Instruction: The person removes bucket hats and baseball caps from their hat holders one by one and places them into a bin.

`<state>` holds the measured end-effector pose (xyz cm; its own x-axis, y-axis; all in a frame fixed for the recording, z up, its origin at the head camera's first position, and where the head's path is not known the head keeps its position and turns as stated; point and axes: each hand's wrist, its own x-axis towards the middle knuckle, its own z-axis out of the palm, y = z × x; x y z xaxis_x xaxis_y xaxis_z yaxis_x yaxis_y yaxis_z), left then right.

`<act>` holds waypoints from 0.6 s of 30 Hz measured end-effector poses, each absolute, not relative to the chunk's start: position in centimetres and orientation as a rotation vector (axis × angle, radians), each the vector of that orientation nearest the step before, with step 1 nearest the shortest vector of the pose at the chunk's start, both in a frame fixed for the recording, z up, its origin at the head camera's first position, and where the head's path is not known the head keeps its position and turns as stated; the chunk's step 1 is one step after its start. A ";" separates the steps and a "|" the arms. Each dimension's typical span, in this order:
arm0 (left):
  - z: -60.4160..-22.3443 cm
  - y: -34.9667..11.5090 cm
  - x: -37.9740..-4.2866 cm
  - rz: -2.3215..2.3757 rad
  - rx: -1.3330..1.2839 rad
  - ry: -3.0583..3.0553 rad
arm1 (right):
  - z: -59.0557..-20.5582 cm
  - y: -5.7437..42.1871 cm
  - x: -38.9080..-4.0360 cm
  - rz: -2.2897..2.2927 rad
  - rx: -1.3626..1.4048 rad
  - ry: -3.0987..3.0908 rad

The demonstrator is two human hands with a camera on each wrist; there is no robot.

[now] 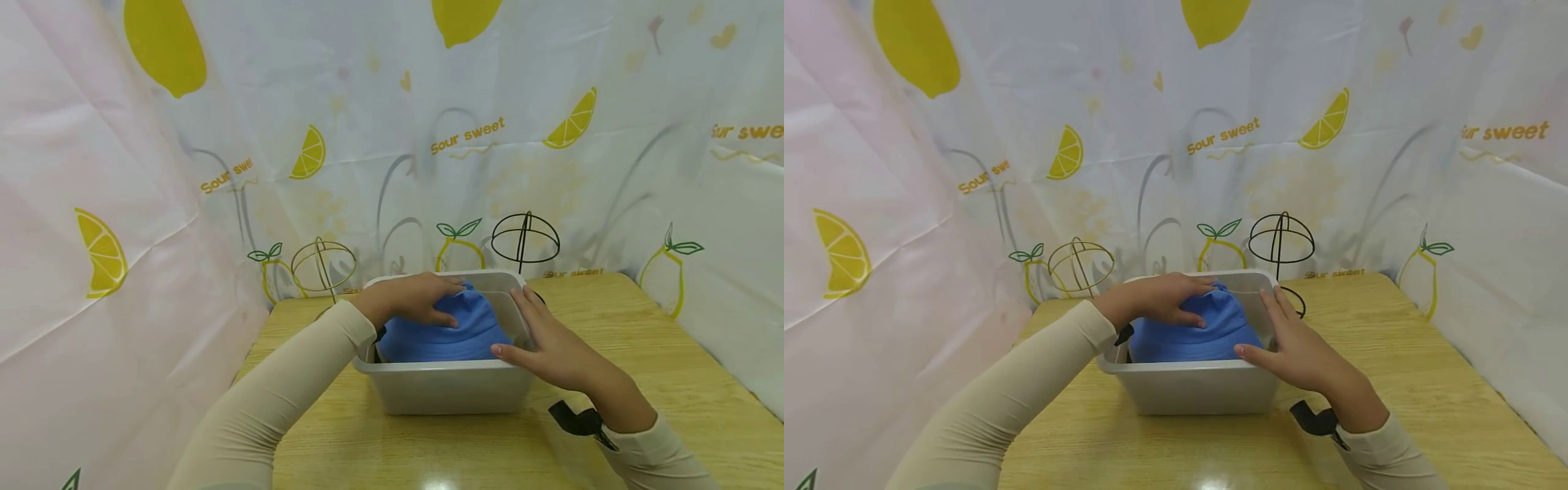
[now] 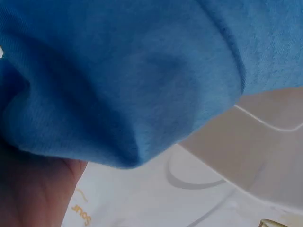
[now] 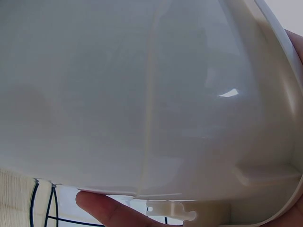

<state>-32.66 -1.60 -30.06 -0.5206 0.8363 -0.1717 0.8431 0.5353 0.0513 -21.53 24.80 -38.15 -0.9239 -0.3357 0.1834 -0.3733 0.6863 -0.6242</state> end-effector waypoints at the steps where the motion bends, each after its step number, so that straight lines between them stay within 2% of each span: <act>1: -30.2 -1.6 -32.7 -0.053 1.426 2.594 | -38.2 24.8 -21.5 1.065 0.597 -2.835; 18: -31.5 -1.3 -32.3 -0.057 1.275 2.547 | -38.1 24.8 -21.5 1.074 0.595 -2.844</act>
